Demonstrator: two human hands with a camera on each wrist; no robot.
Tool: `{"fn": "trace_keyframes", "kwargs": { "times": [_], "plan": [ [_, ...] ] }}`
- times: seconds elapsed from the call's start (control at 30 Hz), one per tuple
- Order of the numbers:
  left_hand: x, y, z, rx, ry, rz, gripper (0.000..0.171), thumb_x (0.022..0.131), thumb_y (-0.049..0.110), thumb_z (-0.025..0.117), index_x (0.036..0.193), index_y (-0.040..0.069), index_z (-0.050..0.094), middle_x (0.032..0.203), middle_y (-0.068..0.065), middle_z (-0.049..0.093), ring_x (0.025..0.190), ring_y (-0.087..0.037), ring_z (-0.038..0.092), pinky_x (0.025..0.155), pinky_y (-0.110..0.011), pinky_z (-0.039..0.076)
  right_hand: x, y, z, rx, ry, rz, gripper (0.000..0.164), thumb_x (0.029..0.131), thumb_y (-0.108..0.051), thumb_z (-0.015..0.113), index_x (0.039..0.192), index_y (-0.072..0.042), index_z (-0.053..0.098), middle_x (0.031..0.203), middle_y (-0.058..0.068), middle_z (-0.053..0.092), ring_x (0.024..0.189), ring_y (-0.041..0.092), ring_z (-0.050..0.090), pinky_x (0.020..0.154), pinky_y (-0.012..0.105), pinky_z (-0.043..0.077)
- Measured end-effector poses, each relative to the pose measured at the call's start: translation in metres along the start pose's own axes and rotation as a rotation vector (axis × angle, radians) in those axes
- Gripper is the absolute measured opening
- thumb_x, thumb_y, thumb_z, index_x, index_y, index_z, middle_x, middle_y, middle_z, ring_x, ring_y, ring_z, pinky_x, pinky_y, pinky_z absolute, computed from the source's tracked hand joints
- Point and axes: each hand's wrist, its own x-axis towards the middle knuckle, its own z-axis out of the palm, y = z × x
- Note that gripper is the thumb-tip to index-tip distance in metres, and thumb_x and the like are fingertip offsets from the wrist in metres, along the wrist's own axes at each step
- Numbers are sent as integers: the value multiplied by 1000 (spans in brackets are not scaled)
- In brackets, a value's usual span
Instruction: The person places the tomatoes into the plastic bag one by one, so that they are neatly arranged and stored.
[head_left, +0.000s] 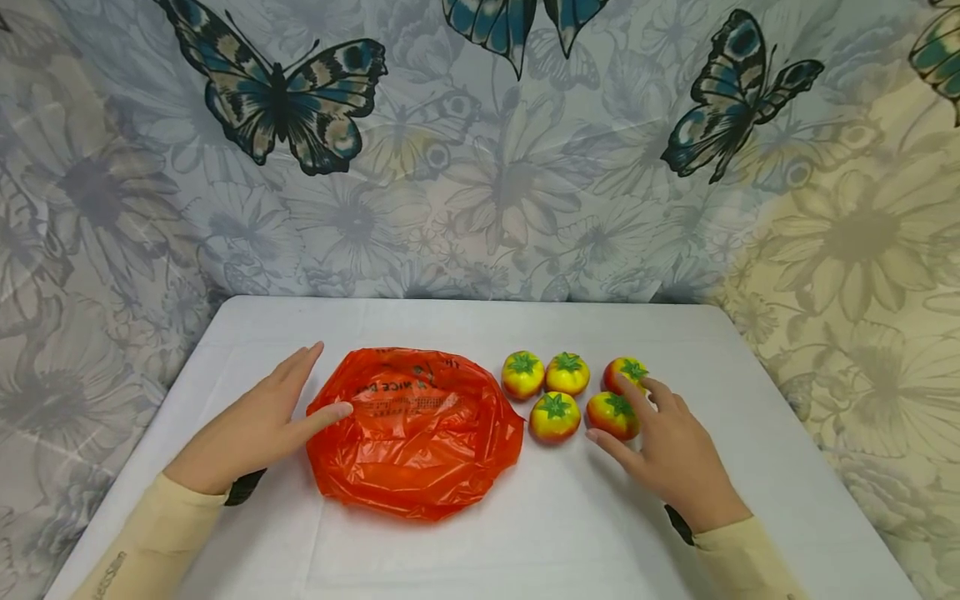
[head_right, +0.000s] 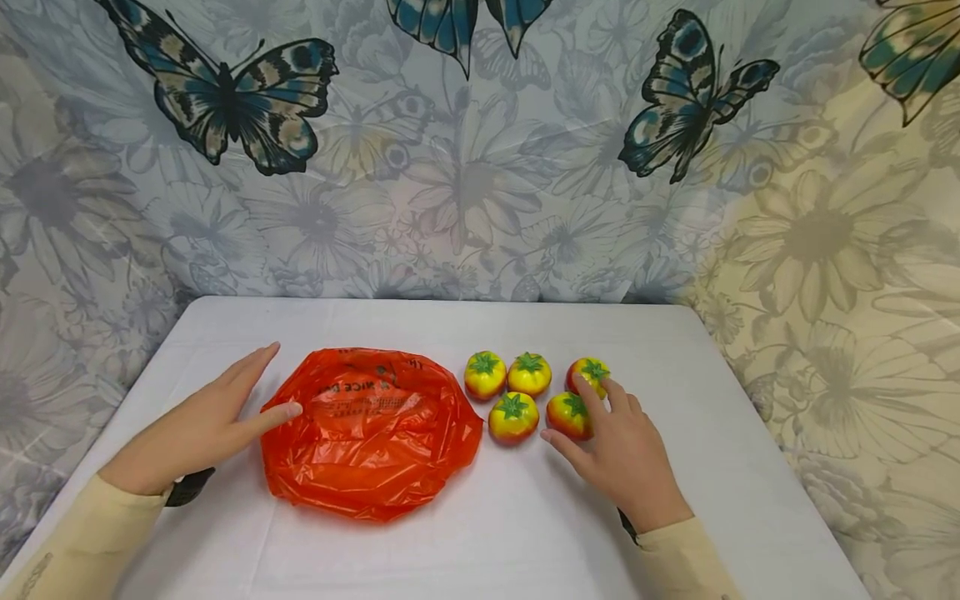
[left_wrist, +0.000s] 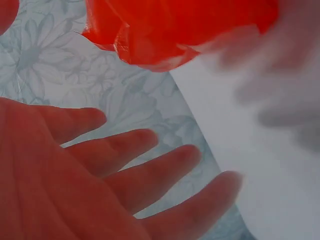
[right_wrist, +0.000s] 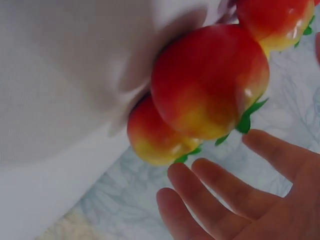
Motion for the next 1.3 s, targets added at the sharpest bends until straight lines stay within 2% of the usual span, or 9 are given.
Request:
{"fn": "trace_keyframes", "kwargs": {
  "times": [0.3, 0.5, 0.73, 1.03, 1.3],
  "plan": [
    [21, 6, -1, -84, -90, -16, 118, 95, 85, 51, 174, 6, 14, 177, -26, 26, 159, -52, 32, 124, -73, 32, 1, -10, 7, 6, 37, 0, 79, 92, -50, 84, 158, -16, 55, 131, 29, 58, 109, 44, 62, 82, 63, 63],
    [29, 1, 0, -79, -109, -3, 115, 97, 81, 53, 172, 1, 20, 172, -29, 34, 156, -53, 38, 124, -71, 35, 2, -14, 12, 4, 49, 1, 70, 94, -43, 83, 154, -14, 59, 128, 27, 59, 109, 44, 63, 84, 64, 62],
    [33, -5, 4, -104, -128, 11, 111, 98, 79, 55, 170, -1, 26, 169, -28, 41, 153, -50, 45, 121, -70, 41, 2, -13, 14, -2, 72, -28, 58, 99, -31, 79, 150, -10, 62, 130, 27, 59, 111, 46, 63, 87, 65, 61],
    [35, -8, 8, -106, -120, 46, 104, 101, 72, 57, 169, -2, 30, 166, -27, 47, 150, -48, 51, 119, -68, 44, 3, -16, 15, 6, 39, -4, 66, 95, -33, 84, 152, -9, 60, 132, 28, 59, 119, 46, 59, 92, 67, 59],
    [34, -8, 8, -108, -117, 73, 90, 103, 67, 59, 169, 11, 36, 157, -20, 59, 136, -37, 64, 112, -64, 52, 5, -18, 18, 9, 34, -1, 64, 94, -33, 85, 148, -8, 63, 130, 26, 59, 116, 46, 59, 91, 67, 59]
  ]
}}
